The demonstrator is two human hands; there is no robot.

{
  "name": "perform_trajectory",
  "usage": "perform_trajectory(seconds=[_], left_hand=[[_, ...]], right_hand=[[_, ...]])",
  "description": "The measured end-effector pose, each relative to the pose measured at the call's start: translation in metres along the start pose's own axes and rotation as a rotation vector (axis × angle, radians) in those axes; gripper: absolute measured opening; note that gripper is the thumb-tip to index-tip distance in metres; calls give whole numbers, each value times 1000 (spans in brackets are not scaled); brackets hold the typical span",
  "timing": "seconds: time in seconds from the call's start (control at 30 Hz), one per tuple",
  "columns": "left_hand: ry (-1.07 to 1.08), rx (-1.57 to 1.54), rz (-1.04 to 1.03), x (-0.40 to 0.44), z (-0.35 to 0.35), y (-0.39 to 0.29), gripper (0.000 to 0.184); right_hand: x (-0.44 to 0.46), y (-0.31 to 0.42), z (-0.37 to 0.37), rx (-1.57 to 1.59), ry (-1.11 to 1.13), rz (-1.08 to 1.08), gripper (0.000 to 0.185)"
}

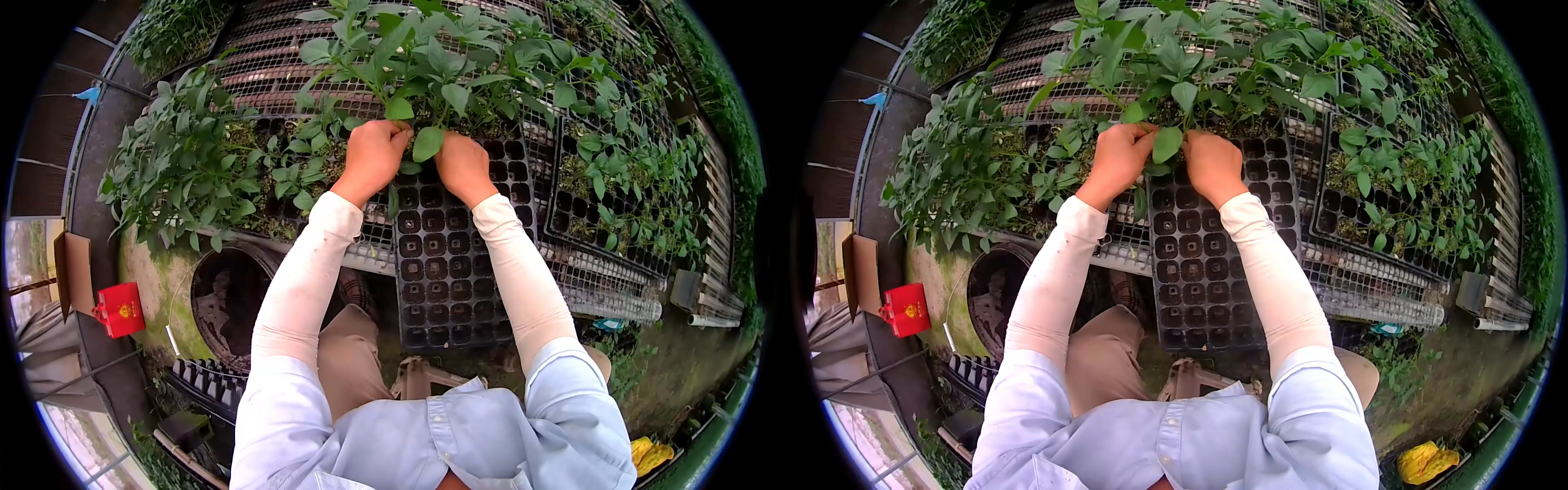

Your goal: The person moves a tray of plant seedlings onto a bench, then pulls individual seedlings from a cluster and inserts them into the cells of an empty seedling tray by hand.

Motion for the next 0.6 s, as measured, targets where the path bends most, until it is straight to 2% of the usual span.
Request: perform_trajectory(seconds=[0.1, 0.2, 0.27, 0.4, 0.5, 0.57, 0.6], left_hand=[[-54, 60, 29, 7, 4, -4, 22], [47, 305, -52, 11, -11, 3, 23], [73, 298, -42, 11, -21, 20, 22], [152, 283, -61, 8, -43, 50, 20], [166, 259, -95, 11, -53, 61, 20], [194, 224, -98, 13, -57, 65, 20], [302, 287, -55, 12, -57, 58, 26]], right_hand=[[-2, -7, -8, -1, 10, -32, 12], [-4, -12, -14, -21, -54, -4, 13], [-6, -20, -31, -46, 68, -44, 17], [-12, -26, -38, 6, 99, -86, 16], [-15, -22, -30, 41, 55, -78, 17], [-24, -22, -11, 170, -115, -183, 18], [-29, -21, -1, 145, -140, -258, 19]])
Point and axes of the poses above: each hand's wrist, its own x-axis towards the middle knuckle, its own z-axis out of the back of the hand, y = z × x, the point moved 8 cm from there along x, towards the middle knuckle, and after that the axes turned 8 degrees about -y, right-handed, at the moved point
